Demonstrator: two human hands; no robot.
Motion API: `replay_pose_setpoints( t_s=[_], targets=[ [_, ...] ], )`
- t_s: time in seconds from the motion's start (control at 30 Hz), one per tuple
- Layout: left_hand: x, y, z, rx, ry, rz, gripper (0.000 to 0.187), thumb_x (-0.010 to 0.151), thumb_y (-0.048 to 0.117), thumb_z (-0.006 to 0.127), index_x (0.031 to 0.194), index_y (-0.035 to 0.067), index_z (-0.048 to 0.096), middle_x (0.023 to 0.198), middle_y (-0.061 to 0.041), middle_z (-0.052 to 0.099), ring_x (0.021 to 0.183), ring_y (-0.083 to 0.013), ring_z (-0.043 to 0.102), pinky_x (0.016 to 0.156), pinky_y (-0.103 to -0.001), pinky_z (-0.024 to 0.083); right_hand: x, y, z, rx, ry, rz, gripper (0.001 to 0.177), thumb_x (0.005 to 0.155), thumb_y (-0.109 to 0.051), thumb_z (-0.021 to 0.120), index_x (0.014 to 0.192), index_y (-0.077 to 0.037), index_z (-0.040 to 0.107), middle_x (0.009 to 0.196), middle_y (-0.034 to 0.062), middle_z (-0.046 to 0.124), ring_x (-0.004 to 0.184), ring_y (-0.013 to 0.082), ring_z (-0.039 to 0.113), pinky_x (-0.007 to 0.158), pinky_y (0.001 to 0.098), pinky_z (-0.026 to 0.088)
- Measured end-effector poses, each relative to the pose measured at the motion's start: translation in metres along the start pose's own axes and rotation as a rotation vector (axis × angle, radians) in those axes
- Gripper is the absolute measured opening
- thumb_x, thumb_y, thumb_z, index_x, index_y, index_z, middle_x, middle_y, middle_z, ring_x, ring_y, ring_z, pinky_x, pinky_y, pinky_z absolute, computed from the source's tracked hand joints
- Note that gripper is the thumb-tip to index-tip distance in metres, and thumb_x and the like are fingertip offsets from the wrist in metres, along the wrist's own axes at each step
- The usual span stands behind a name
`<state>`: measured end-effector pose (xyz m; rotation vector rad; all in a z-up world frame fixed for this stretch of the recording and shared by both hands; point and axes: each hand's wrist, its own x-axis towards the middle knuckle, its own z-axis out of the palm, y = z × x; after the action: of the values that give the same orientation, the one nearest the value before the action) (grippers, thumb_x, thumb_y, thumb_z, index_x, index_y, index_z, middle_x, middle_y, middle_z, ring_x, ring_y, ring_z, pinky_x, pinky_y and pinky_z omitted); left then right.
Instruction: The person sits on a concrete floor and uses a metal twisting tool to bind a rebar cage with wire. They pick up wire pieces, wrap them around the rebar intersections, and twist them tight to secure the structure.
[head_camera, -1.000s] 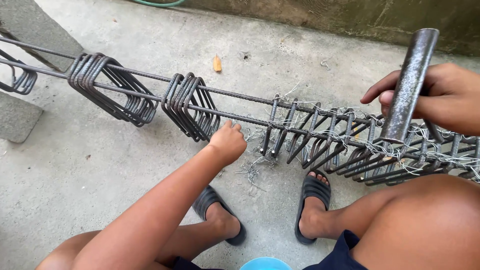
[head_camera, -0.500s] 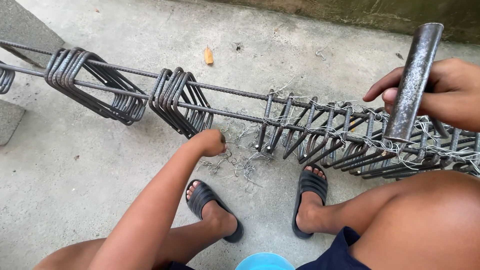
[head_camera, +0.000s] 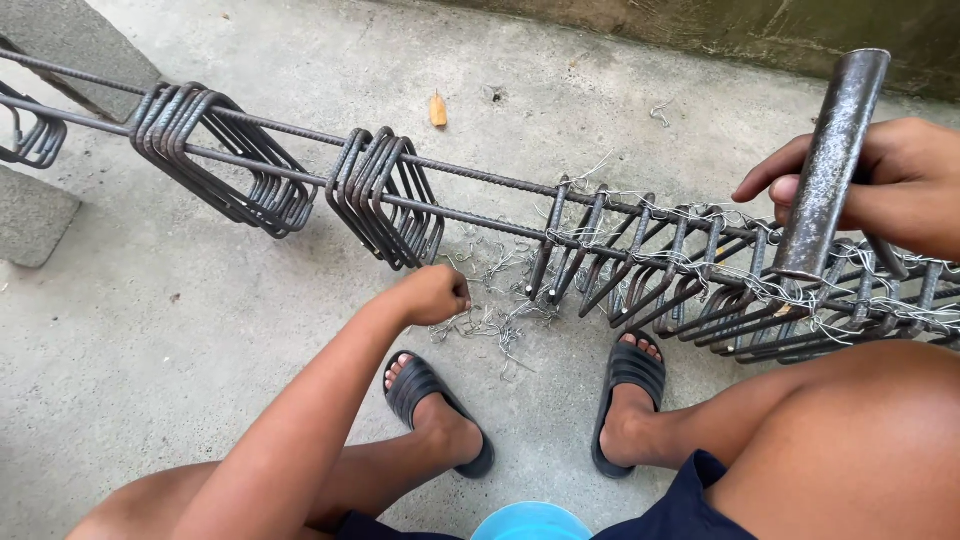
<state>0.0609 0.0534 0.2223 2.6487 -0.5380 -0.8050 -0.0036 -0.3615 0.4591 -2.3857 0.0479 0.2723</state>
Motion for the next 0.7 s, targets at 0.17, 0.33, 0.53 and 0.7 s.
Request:
replay_pose_setpoints(
  t_s=[0.17,0.33,0.53,0.7],
  targets=[
    [-0.022,0.016,0.002,-0.057,0.053,0.061,0.018,0.08,0.015,0.066,0.093,0.006,0.075,0.089,-0.007,0.078,0.08,-0.0264,0.072,0.076,-0.038,0.058,-0.005,-0.014,-0.001,-0.081,0.002,0.035,0.021,0.097,-0.006,0.069,0.107,0.001,0.086,0.069,0.0241,0.077,0.063,0.0306,0.072,0.056,0.0404,0.054],
    [-0.042,0.024,0.008,-0.139,0.128,0.107,0.013,0.085,0.014,0.069,0.093,0.004,0.069,0.085,-0.008,0.075,0.076,-0.0264,0.071,0.072,-0.038,0.057,-0.005,-0.01,-0.005,-0.116,-0.013,0.011,0.022,0.097,-0.008,0.068,0.107,-0.001,0.086,0.065,0.0245,0.078,0.054,0.0316,0.069,0.047,0.0396,0.048],
    [-0.069,0.035,0.023,-0.463,0.184,0.002,0.01,0.094,0.016,0.067,0.099,0.007,0.065,0.085,-0.004,0.071,0.07,-0.0149,0.062,0.065,-0.033,0.053,-0.006,-0.006,-0.009,-0.095,-0.041,-0.043,0.025,0.096,-0.012,0.067,0.108,-0.002,0.087,0.06,0.023,0.076,0.045,0.0285,0.057,0.042,0.0361,0.036],
    [-0.067,0.028,0.051,-1.14,0.201,0.161,0.006,0.092,0.0,0.068,0.091,0.002,0.062,0.111,-0.014,0.074,0.101,-0.0208,0.072,0.089,-0.031,0.06,-0.012,-0.011,-0.008,-0.088,-0.038,-0.049,0.027,0.098,-0.015,0.066,0.106,-0.001,0.087,0.057,0.0216,0.072,0.043,0.0263,0.053,0.04,0.0353,0.034]
  ],
)
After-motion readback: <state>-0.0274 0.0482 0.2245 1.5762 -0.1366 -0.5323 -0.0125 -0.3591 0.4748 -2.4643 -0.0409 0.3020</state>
